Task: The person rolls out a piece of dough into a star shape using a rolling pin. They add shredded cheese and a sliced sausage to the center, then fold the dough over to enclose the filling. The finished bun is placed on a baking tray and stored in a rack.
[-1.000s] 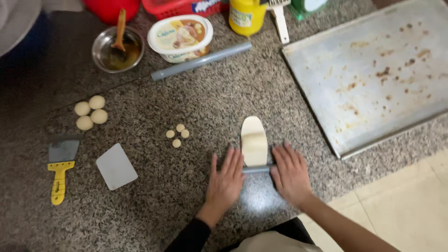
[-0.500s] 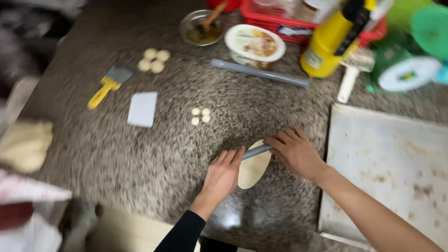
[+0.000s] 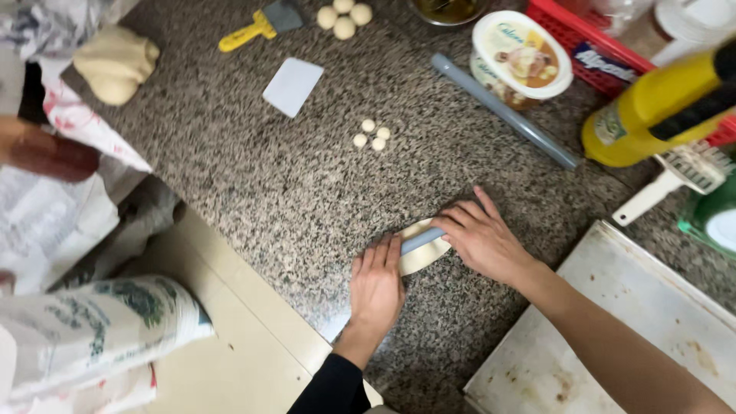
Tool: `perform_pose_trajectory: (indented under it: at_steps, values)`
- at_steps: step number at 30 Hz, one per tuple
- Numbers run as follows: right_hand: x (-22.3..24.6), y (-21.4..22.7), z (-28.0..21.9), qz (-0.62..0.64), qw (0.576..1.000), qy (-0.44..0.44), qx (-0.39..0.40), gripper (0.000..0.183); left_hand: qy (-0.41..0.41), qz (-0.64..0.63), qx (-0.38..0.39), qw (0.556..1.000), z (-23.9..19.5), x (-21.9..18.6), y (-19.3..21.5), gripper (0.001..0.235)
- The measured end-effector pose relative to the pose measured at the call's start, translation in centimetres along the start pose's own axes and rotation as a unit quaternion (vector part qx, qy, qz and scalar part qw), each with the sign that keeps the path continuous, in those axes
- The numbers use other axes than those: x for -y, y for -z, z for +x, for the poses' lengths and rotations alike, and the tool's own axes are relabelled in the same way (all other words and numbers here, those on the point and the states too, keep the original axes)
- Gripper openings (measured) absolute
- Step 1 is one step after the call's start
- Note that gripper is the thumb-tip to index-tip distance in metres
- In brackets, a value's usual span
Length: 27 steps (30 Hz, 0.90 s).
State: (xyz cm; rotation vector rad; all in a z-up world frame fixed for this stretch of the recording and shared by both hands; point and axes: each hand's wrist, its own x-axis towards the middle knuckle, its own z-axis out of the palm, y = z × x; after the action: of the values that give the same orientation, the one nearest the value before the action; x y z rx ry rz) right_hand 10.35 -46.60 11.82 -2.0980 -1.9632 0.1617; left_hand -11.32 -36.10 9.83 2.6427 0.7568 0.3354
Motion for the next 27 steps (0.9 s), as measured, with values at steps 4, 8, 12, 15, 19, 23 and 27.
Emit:
perform_pose_trajectory:
  at_steps: [4,8,12,15,19,23,27]
  values:
    - [-1.4,-2.0,0.9,-0.002,1.000,0.013,-0.001,0.040,0.024,0.036,-0.011,0.999,0.6,0.7,-1.8,0.051]
    - [-2.3,-4.4,2.4,-0.035,0.999,0.001,0.017,0.050,0.064,0.101,0.050,0.992,1.7,1.7,-3.0,0.059]
    - [-2.6,-6.3,5.1,-0.046,0.999,-0.010,-0.001,0.055,0.081,0.147,0.097,0.981,4.0,3.5,-2.7,0.066]
    - [-3.4,-7.0,7.5,-0.059,0.998,-0.024,0.008,0.060,0.046,0.181,0.025,0.982,6.2,5.1,-2.4,0.062]
    - [-4.7,-8.2,11.3,-0.090,0.994,-0.036,0.054,0.070,0.153,0.090,0.157,0.972,8.3,6.8,-2.3,0.066]
    - [-5.5,-8.3,14.7,-0.068,0.993,-0.059,0.081,0.078,0.151,0.115,0.112,0.975,10.8,8.0,-1.1,0.066]
    - [-5.3,-6.6,16.8,0.051,0.996,-0.068,0.034,0.077,0.104,0.181,0.046,0.977,12.0,7.8,0.8,0.066]
